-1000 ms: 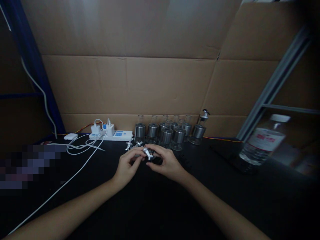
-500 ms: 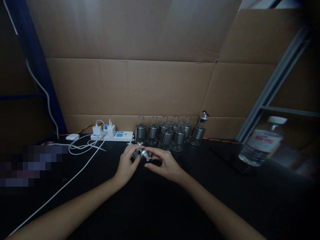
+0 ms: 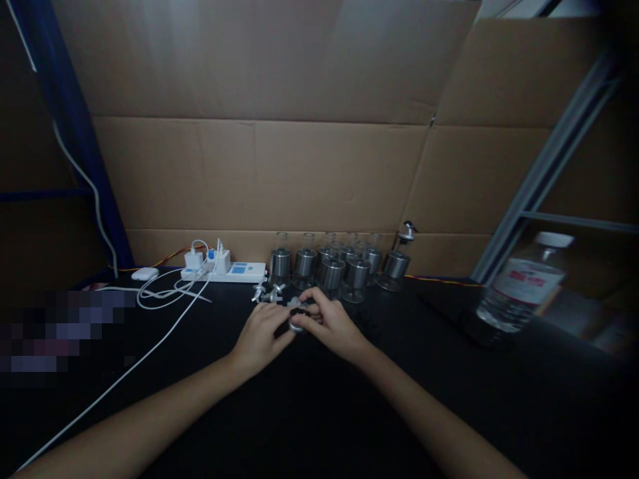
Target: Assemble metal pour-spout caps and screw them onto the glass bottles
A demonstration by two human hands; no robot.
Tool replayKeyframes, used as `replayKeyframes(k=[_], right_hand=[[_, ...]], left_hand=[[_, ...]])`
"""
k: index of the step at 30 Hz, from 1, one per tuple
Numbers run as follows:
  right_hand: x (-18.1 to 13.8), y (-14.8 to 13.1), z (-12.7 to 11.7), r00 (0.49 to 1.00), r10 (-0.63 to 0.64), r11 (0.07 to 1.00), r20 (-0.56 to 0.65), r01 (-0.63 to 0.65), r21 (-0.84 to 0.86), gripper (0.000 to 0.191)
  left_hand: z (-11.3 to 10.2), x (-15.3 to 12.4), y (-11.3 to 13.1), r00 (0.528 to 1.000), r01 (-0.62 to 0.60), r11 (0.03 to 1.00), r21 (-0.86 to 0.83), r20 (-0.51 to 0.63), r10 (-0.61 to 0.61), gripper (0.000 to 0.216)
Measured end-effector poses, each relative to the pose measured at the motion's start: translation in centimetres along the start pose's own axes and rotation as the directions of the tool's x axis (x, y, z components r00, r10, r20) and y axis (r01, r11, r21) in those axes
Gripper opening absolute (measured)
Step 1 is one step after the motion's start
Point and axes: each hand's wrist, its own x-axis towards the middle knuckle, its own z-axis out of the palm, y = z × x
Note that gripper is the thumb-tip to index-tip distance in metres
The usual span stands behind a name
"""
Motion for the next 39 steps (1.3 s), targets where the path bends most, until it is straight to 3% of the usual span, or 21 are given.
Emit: replayKeyframes(k=[4, 8, 11, 15, 27, 39], right_hand=[[0.3, 0.0, -0.6, 0.999, 0.031, 0.993, -0.044, -0.025, 0.115, 0.020], [0.9, 0.4, -1.6, 0.977, 0.173, 0.924, -0.123, -0.118, 0.364, 0.019], [1.0, 0.5, -1.9, 0.965, 0.247, 0.832, -0.091, -0.163, 0.531, 0.016], [1.0, 0.5, -1.6, 0.966, 0.255, 0.761, -0.044, -0.172, 0.625, 0.014], [0.8, 0.5, -1.3, 0.972, 0.235, 0.736, 0.005, -0.181, 0.653, 0.012], [1.3, 1.5, -3.5, 0.957, 0.242, 0.884, -0.160, -0.150, 0.442, 0.004]], left_hand=[[0.0, 0.1, -0.2, 0.994, 0.084, 0.991, -0.103, -0.067, -0.091, 0.020], [-0.1, 0.2, -0.6, 0.975, 0.155, 0.971, -0.183, -0.129, -0.180, 0.022], [-0.1, 0.2, -0.6, 0.972, 0.167, 0.970, -0.178, -0.137, -0.192, 0.021], [0.0, 0.2, -0.7, 0.967, 0.170, 0.980, -0.105, -0.175, -0.187, 0.020], [-0.2, 0.1, -0.4, 0.970, 0.162, 0.984, -0.072, -0.172, -0.173, 0.019], [-0.1, 0.1, -0.5, 0.978, 0.133, 0.990, -0.044, -0.153, -0.138, 0.018]])
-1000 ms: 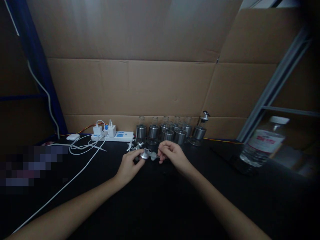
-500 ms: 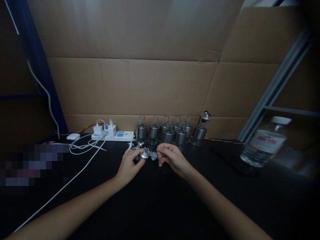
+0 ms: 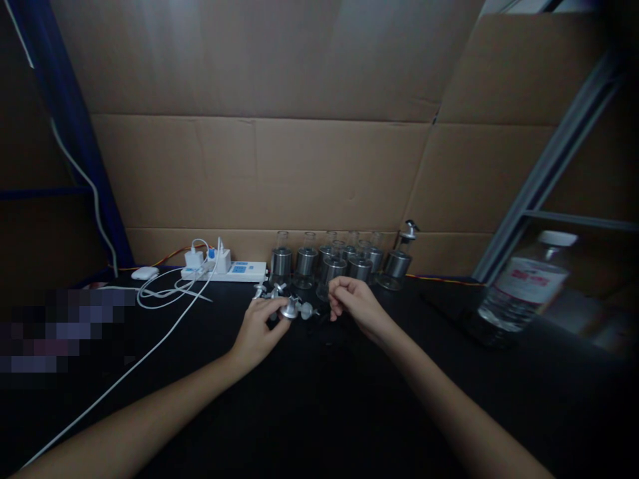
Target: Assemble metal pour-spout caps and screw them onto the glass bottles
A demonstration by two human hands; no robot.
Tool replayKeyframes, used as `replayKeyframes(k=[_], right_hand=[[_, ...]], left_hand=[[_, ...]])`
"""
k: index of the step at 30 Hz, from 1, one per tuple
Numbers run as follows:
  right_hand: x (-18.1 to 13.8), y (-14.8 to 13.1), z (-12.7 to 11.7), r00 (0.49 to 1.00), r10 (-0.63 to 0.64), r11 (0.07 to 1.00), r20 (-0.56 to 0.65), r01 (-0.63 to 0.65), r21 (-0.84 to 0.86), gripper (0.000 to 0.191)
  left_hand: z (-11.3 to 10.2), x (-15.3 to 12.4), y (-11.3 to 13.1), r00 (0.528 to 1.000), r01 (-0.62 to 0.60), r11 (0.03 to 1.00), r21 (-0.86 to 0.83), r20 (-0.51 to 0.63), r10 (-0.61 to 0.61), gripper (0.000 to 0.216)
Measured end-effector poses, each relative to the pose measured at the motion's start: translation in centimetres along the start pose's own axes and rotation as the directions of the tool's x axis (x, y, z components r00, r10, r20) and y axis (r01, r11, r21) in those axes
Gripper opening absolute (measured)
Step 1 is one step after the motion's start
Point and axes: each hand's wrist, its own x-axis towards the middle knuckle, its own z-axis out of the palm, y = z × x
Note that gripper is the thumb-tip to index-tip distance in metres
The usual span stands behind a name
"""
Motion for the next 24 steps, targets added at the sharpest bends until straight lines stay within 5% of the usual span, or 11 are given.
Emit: replayKeyframes(k=[5, 11, 18, 24], right_hand=[[0.6, 0.1, -2.1, 0.989, -0.077, 0.941, -0.128, 0.029, -0.338, 0.006], [1.1, -0.1, -4.2, 0.969, -0.215, 0.759, -0.124, 0.086, -0.646, 0.005], [0.9, 1.3, -3.4, 0.966, -0.249, 0.475, 0.066, 0.181, -0.861, 0.012], [0.9, 2.8, -2.8, 0.959, -0.133, 0.344, 0.249, 0.281, -0.896, 0.023]], left_hand=[[-0.1, 0.0, 0.0, 1.000, -0.010, 1.000, -0.025, -0.002, 0.010, 0.018], [-0.1, 0.2, 0.2, 0.998, -0.047, 0.988, -0.145, -0.035, 0.043, 0.015], [0.3, 0.2, -0.8, 0.992, 0.092, 0.936, -0.339, -0.055, -0.117, 0.016], [0.6, 0.4, -1.2, 0.924, 0.309, 0.724, -0.616, 0.014, -0.382, 0.036]])
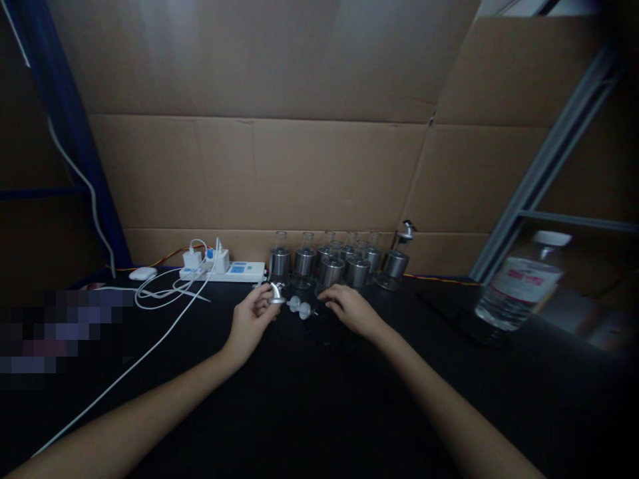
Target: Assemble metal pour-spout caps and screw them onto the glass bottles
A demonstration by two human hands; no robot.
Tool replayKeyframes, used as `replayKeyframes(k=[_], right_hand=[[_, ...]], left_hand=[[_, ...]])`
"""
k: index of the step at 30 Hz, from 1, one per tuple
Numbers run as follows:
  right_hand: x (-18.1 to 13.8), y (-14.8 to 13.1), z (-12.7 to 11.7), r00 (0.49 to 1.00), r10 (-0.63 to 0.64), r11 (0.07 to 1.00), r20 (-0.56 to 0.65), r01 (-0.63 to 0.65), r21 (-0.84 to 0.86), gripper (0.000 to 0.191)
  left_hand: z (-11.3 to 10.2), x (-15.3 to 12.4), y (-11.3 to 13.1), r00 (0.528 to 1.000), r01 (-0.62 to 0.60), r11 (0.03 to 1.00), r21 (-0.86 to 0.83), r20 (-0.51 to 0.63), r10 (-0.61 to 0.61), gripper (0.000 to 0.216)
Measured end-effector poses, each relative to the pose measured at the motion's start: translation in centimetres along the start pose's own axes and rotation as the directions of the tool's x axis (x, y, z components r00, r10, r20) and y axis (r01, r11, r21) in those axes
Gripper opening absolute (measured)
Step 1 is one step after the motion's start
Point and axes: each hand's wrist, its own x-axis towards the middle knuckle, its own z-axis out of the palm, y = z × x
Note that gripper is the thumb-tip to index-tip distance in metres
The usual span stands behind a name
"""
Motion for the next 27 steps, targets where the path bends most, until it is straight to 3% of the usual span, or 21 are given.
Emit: replayKeyframes(k=[9, 16, 20, 24, 27], right_hand=[[0.6, 0.5, 0.8, 0.998, -0.023, 0.999, 0.057, 0.021, 0.048, 0.025], [0.6, 0.3, 0.8, 0.999, -0.025, 0.998, 0.031, 0.023, 0.066, 0.022], [0.5, -0.1, 0.3, 0.996, -0.034, 0.993, -0.086, 0.044, 0.111, 0.023], [0.6, -1.1, -0.5, 0.964, 0.080, 0.950, -0.255, 0.004, 0.314, 0.017], [0.5, -2.3, -0.8, 0.955, 0.229, 0.740, -0.188, -0.045, 0.671, 0.016]], left_hand=[[0.1, -0.2, 0.8, 1.000, -0.004, 0.997, -0.075, 0.031, 0.007, 0.052], [-0.1, -0.8, 0.6, 0.987, -0.120, 0.988, 0.096, 0.116, 0.109, 0.035], [-0.1, -1.0, 0.5, 0.979, -0.167, 0.973, 0.158, 0.143, 0.144, 0.030], [0.0, -0.8, 0.5, 0.982, -0.161, 0.981, 0.106, 0.120, 0.148, 0.022], [0.2, -0.7, 0.7, 0.987, -0.131, 0.991, 0.029, 0.101, 0.127, 0.014]])
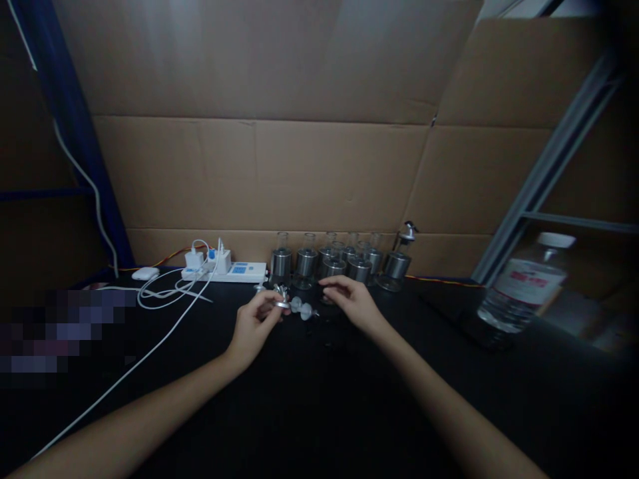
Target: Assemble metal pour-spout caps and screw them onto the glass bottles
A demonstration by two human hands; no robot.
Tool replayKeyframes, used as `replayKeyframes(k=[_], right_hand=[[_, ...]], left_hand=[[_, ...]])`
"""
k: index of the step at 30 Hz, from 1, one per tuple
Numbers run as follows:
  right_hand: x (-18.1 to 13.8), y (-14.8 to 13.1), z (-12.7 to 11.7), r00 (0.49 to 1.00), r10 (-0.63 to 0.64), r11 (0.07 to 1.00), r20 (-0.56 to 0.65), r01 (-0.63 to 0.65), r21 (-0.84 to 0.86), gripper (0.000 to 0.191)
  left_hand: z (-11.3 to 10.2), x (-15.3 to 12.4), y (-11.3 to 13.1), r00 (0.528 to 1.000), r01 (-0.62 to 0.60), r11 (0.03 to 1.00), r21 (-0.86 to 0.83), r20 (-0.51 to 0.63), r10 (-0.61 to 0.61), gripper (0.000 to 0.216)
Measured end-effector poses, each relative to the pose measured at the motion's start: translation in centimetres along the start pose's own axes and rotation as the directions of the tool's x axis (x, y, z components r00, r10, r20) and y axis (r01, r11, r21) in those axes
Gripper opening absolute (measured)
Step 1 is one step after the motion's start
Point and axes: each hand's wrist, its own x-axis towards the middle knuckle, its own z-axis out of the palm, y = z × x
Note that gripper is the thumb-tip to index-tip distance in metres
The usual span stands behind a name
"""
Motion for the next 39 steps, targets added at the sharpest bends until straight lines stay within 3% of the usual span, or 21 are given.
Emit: replayKeyframes(k=[2, 4, 10, 21, 31, 39], right_hand=[[-0.5, -0.9, 0.7, 0.993, 0.078, 0.955, 0.093, -0.101, 0.280, 0.019], [-1.1, -1.8, 1.5, 0.977, 0.086, 0.878, 0.195, -0.166, 0.450, 0.020], [-2.7, -3.4, 4.2, 0.906, 0.125, 0.767, 0.403, -0.346, 0.540, 0.022], [-4.0, -3.9, 6.8, 0.924, 0.236, 0.578, 0.302, -0.383, 0.721, 0.035], [-3.8, -3.2, 6.9, 0.935, 0.276, 0.573, 0.221, -0.345, 0.744, 0.033], [-3.6, -3.0, 6.8, 0.943, 0.272, 0.608, 0.191, -0.322, 0.726, 0.030]], left_hand=[[0.0, 0.1, 0.1, 1.000, 0.008, 1.000, -0.008, -0.025, -0.008, 0.012], [-0.1, 0.2, 0.0, 0.997, 0.003, 1.000, 0.031, -0.078, -0.001, 0.010], [-0.5, 0.5, -0.3, 0.978, -0.014, 0.994, 0.109, -0.204, 0.036, 0.009], [-0.2, 0.5, -0.4, 0.986, 0.006, 1.000, -0.021, -0.166, -0.009, 0.015], [0.0, 0.3, -0.1, 0.991, 0.011, 0.995, -0.096, -0.133, -0.024, 0.017], [0.1, -0.1, 0.0, 0.997, -0.018, 1.000, 0.019, -0.069, 0.020, 0.016]])
